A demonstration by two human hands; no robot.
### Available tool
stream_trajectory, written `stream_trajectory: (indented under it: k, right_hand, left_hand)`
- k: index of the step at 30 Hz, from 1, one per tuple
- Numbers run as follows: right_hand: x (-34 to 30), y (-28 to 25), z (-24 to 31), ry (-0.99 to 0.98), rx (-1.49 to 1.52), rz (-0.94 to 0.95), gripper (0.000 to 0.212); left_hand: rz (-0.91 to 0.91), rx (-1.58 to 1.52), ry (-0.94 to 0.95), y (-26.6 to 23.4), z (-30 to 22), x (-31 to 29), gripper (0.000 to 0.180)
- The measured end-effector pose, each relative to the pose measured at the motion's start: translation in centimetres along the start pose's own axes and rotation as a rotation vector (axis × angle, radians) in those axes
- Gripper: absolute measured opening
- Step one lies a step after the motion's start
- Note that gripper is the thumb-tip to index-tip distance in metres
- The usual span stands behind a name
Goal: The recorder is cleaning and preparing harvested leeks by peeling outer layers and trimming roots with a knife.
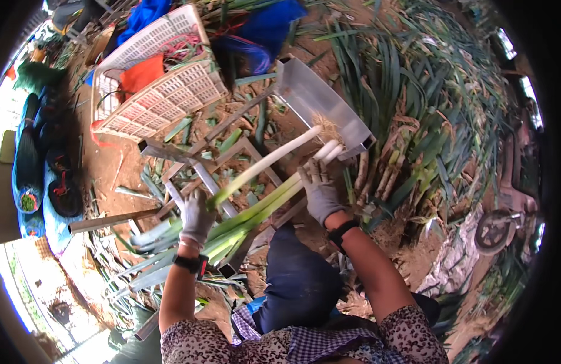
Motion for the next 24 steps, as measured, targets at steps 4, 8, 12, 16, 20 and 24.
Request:
stream_trajectory:
  k: [4,8,12,16,20,24]
  right_hand:
    - [-0.1,0.2,0.1,-0.007,-0.001,-0.047,0.058]
    - [-0.3,-1.1,0.5,0.009,0.038,0.006,0.056]
    - [-0.1,-2.6,1.0,0.006,0.209,-0.06,0.062]
    - [1.6,-3.9,2.1,-0.201,0.284,-0.318,0.068]
    - [4.3,-2.4,3.2,-0.291,0.232,-0.188,0.07]
    - [6.9,-1.1,3.6,-0.165,0.131,0.044,0.074]
  left_hand:
    - [0.404,-0.295,-0.117,0.6,-1.6,-3.0,0.06]
    - [0.419,-0.529,-0.058,1.0,-0.8,-2.8,0.054]
    - [0.422,-0.57,-0.071,3.4,-0.3,-4.0,0.052]
    - [0.46,-0.61,-0.066,4.3,-0.9,-3.3,0.052]
    - [0.516,-0.45,-0.022,4.0,-1.2,-2.1,0.046]
    - [0.533,-0.398,-0.045,4.2,-2.4,-0.7,0.045]
Point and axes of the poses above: each hand's wrist, its own x-axis towards the middle knuckle, its own y-axis out of the palm, z = x × y, the point moved 2 cm from there along x, towards the middle knuckle, and after that the axes turned 14 degrees about z, right-handed, at the moved point
